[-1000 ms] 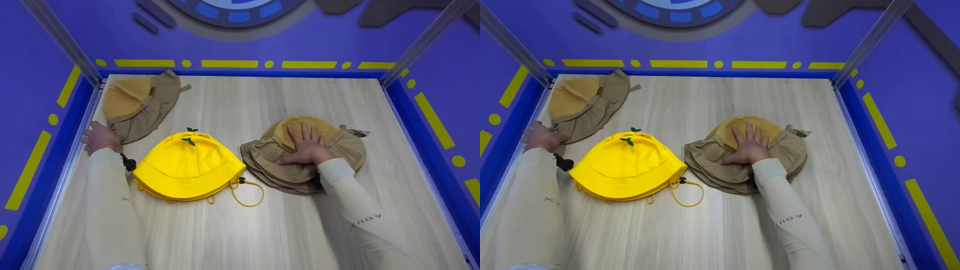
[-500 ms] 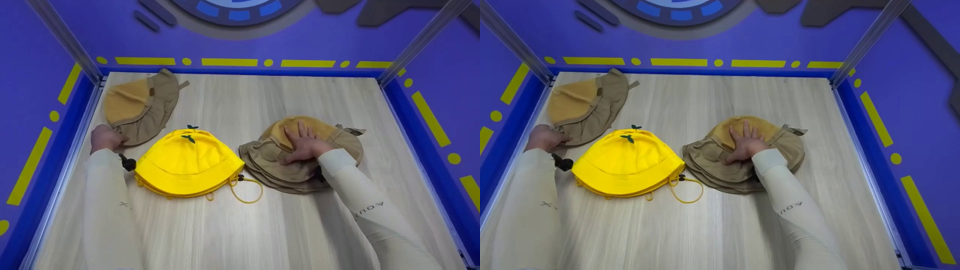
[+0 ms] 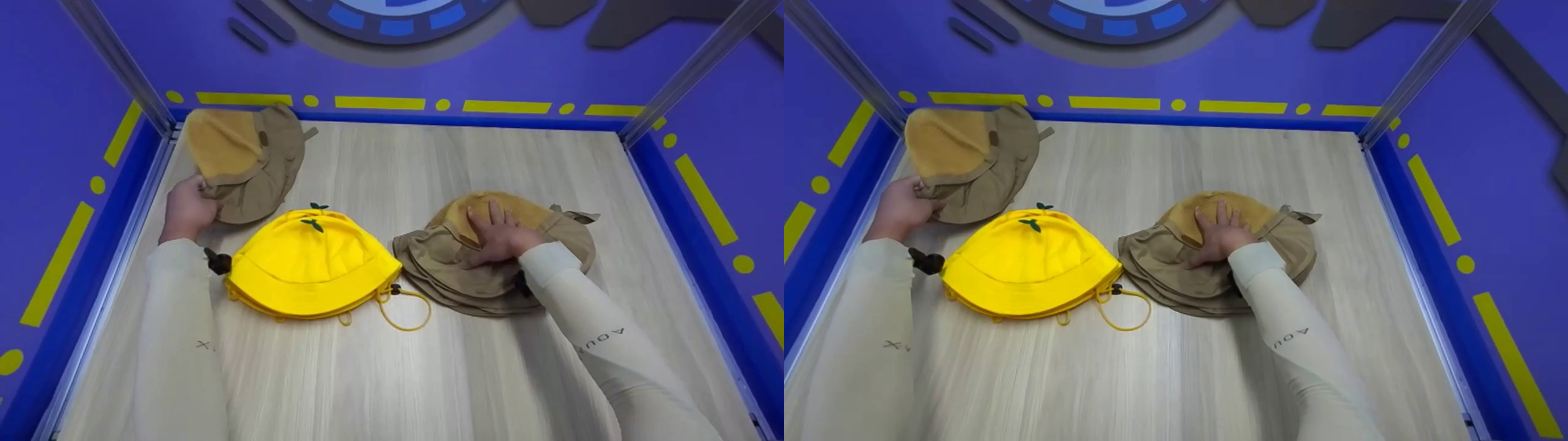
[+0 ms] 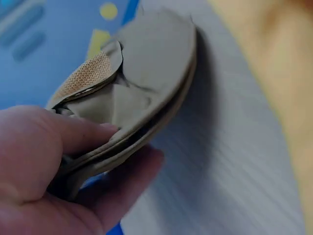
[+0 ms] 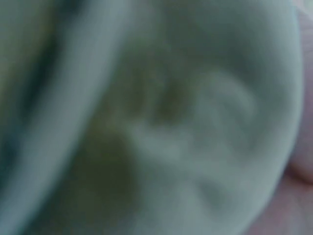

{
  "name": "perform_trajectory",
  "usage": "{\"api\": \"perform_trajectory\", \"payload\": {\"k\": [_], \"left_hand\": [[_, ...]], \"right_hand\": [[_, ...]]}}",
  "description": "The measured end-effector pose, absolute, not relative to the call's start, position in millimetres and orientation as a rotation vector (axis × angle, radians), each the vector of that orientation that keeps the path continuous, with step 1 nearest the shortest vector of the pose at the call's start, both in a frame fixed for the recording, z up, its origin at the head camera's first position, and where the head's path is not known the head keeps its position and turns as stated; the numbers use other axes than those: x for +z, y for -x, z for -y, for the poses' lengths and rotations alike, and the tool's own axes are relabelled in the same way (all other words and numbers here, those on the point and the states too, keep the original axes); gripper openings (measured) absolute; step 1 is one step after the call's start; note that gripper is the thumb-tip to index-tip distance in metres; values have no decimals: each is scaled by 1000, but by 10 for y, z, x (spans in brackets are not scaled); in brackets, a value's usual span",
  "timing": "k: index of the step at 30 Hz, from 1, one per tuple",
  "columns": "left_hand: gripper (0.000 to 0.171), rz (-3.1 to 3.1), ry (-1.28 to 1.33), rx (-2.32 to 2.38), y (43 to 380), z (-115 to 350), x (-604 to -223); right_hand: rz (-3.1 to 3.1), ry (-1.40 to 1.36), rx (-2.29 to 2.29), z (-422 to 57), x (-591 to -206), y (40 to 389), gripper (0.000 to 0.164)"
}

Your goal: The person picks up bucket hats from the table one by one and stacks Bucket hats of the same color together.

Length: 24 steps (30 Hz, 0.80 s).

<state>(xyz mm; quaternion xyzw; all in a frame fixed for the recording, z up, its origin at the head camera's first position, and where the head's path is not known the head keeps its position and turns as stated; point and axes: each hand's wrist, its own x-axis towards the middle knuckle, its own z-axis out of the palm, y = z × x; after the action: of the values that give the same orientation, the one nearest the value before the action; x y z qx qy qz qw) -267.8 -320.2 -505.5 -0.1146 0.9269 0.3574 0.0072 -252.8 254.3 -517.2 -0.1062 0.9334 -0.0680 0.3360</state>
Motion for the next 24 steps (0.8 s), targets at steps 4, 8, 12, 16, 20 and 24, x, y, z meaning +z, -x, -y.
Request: {"api": "perform_trajectory", "payload": {"k": [4,8,12,16,20,24], "left_hand": [[41,-2994,211,1078,2701,2964,-4845],[46,-3095,67,973,2689,2703,-4638],[39,-3189,-21,923,2633,2456,-4439],[38,-3192,-77,954,2555,2207,-4222],[42,-3162,-173,1019,2460,1984,-4064],[42,-3100,-296,1089,2332,1801,-3989]], "right_hand": [[-2442,277,-205,-2563,-5193,2520,125],[-2458,276,-228,-2568,-5200,2504,125],[-2471,281,-252,-2573,-5206,2488,125],[-2488,286,-260,-2591,-5213,2472,124],[-2510,298,-274,-2601,-5218,2462,123],[-2522,295,-304,-2596,-5215,2463,123]]}}
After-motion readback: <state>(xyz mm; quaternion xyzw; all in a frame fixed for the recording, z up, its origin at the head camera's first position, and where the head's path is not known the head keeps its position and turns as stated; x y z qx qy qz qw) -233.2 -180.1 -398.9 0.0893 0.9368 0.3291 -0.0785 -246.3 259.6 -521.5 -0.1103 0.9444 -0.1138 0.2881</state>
